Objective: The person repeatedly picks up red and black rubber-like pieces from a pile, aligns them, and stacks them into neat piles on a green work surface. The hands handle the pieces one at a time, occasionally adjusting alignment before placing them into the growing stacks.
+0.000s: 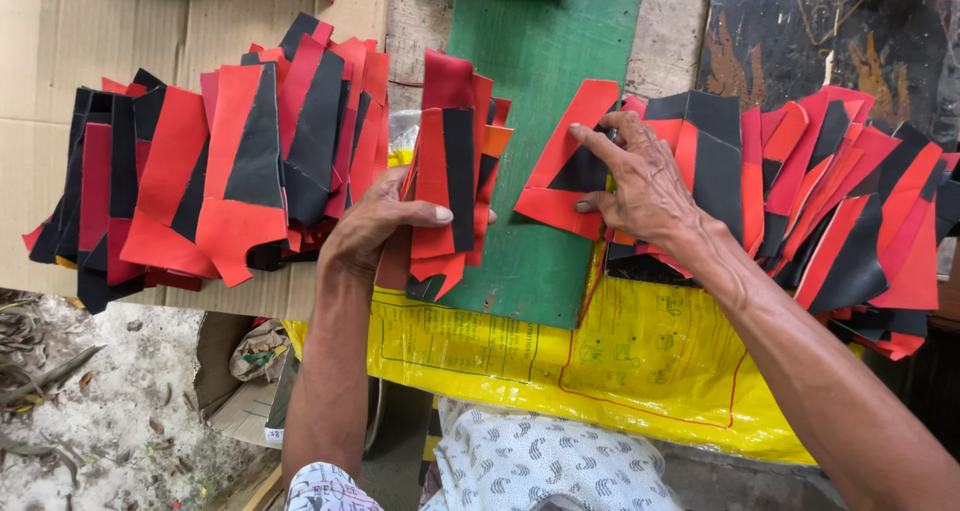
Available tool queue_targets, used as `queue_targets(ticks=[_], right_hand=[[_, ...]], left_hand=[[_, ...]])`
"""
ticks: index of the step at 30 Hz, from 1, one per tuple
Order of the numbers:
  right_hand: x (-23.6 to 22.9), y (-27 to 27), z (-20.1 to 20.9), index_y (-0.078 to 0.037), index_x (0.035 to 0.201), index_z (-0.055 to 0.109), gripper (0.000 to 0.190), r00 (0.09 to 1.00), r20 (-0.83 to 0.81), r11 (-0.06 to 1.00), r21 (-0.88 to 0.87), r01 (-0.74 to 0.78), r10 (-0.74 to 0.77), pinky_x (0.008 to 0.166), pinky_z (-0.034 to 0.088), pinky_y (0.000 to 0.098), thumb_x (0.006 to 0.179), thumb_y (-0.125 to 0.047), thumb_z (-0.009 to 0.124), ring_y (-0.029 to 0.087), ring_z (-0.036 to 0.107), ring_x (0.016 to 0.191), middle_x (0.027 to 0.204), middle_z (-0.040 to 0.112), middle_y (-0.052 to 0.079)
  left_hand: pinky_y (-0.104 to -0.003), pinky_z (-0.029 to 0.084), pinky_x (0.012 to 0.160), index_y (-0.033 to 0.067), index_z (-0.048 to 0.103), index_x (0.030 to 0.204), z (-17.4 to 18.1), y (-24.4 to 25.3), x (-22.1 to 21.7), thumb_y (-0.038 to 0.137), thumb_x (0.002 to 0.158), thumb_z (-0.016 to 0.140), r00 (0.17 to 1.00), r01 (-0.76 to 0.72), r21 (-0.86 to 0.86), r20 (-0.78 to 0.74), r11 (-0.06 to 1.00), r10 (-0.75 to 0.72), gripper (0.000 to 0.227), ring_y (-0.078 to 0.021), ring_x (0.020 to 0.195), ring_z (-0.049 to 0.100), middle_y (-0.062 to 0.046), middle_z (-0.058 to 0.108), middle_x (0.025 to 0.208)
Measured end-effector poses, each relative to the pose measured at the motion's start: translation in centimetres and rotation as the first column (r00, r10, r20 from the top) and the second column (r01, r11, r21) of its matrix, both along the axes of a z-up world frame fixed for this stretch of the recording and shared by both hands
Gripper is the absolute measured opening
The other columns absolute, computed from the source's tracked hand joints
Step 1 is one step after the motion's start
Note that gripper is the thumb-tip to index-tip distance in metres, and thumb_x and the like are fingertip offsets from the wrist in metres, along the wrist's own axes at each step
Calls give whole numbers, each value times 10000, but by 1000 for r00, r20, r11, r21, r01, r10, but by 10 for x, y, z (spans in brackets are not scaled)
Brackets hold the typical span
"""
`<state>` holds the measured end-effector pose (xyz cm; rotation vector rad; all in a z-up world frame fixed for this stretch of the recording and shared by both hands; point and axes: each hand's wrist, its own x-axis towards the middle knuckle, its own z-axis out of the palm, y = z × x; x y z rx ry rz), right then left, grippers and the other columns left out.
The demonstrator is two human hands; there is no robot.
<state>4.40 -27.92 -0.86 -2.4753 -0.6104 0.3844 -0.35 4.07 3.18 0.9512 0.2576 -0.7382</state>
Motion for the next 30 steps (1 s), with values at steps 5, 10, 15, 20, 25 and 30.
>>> queue_targets(ticks=[5,10,15,20,25,30], right_hand=[[-1,8,-2,-140,1338,646,869,980,183,985,-170,-43,74,1007,372,563,539,-294,951,421,412,1317,1430,440,192],[3,3,-12,-136,1382,642,835,993,69,995,-36,-96,98,1146,344,523,599,-218,920,415,365,1414,1539,402,195],[0,3,-21,-120,1345,668,728,998,66,1000,21,-22,21,1163,349,501,669,-233,911,408,385,1407,1534,434,180],[2,6,-22,22,1450,502,951,993,117,996,87,-3,-8,1202,340,499,674,-320,932,402,390,1428,1543,433,183],[21,5,-16,61,1461,415,1251,994,58,992,-90,-87,93,1135,317,513,453,-395,999,443,330,1386,1573,335,226],[35,-1,-6,-9,1464,483,1215,990,5,984,-112,-139,141,1164,339,482,416,-345,997,415,341,1408,1595,351,191]], left_hand=[[-401,614,926,-54,533,1390,-3,-4,-11,-2,755,724,999,-38,-6,16,999,38,665,-274,1004,741,-167,703,1219],[-391,620,901,-60,557,1331,-23,-16,-15,-3,733,727,998,52,1,-18,999,-52,625,-282,989,749,-202,722,1126],[-373,620,893,-95,577,1281,-34,-17,-12,5,738,707,996,57,5,-68,998,-57,568,-283,974,747,-232,739,1110],[-391,631,877,-76,557,1285,-31,-18,-11,18,713,704,994,53,1,-98,999,-53,598,-279,963,755,-246,738,1112],[-407,636,845,-71,560,1272,-33,-19,-13,34,693,719,993,14,57,-122,998,-7,610,-283,933,755,-248,735,1093],[-389,631,876,-76,579,1261,-36,-20,-12,43,703,730,998,14,52,-70,999,-10,590,-279,954,757,-239,734,1117]])
